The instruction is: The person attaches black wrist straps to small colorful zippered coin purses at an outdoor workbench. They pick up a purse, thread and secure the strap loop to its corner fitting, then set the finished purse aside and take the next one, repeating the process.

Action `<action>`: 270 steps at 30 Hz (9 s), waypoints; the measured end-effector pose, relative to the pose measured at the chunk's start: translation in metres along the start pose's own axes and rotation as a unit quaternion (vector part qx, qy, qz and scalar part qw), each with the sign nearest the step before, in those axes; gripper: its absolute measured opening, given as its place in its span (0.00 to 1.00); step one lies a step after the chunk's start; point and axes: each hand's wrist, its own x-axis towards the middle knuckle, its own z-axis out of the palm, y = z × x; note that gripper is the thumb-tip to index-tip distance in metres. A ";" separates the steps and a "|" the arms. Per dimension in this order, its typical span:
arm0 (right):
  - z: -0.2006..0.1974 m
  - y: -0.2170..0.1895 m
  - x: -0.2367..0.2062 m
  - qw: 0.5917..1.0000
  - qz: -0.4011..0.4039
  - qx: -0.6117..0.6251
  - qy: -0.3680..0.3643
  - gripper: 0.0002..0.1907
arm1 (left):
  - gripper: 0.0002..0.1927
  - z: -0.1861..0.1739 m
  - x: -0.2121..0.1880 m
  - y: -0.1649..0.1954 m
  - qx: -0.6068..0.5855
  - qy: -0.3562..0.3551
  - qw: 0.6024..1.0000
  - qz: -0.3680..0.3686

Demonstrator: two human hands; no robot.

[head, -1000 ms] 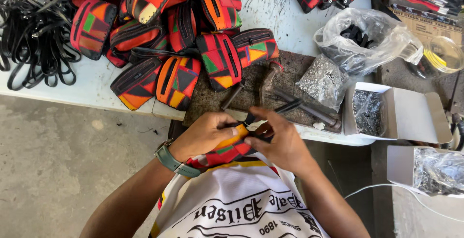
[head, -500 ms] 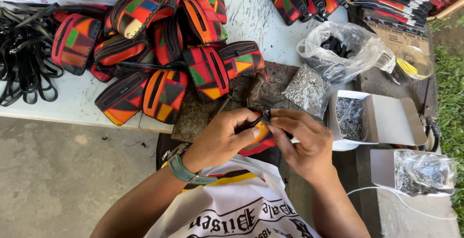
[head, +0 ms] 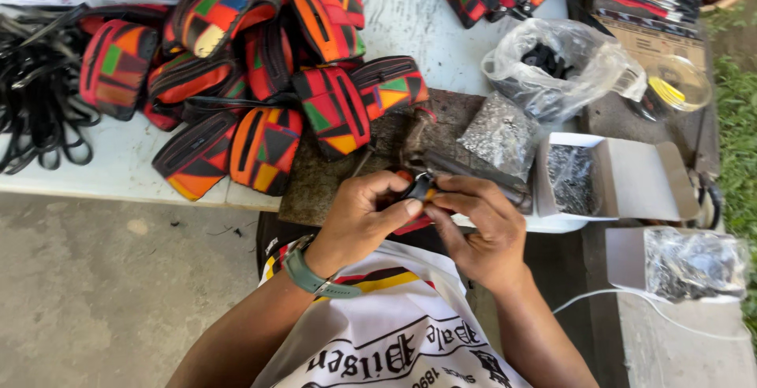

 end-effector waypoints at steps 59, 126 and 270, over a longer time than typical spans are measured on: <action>-0.139 0.145 -0.024 0.938 0.268 -0.211 -0.056 0.08 | 0.09 0.031 0.053 0.001 -0.046 0.030 0.991 0.120; -0.055 0.009 0.020 0.974 0.101 0.006 -0.201 0.28 | 0.08 0.001 0.012 -0.019 -0.011 -0.051 0.999 0.012; -0.016 0.042 -0.004 0.997 -0.012 0.077 0.026 0.15 | 0.21 -0.074 0.010 0.008 0.180 0.127 0.963 0.153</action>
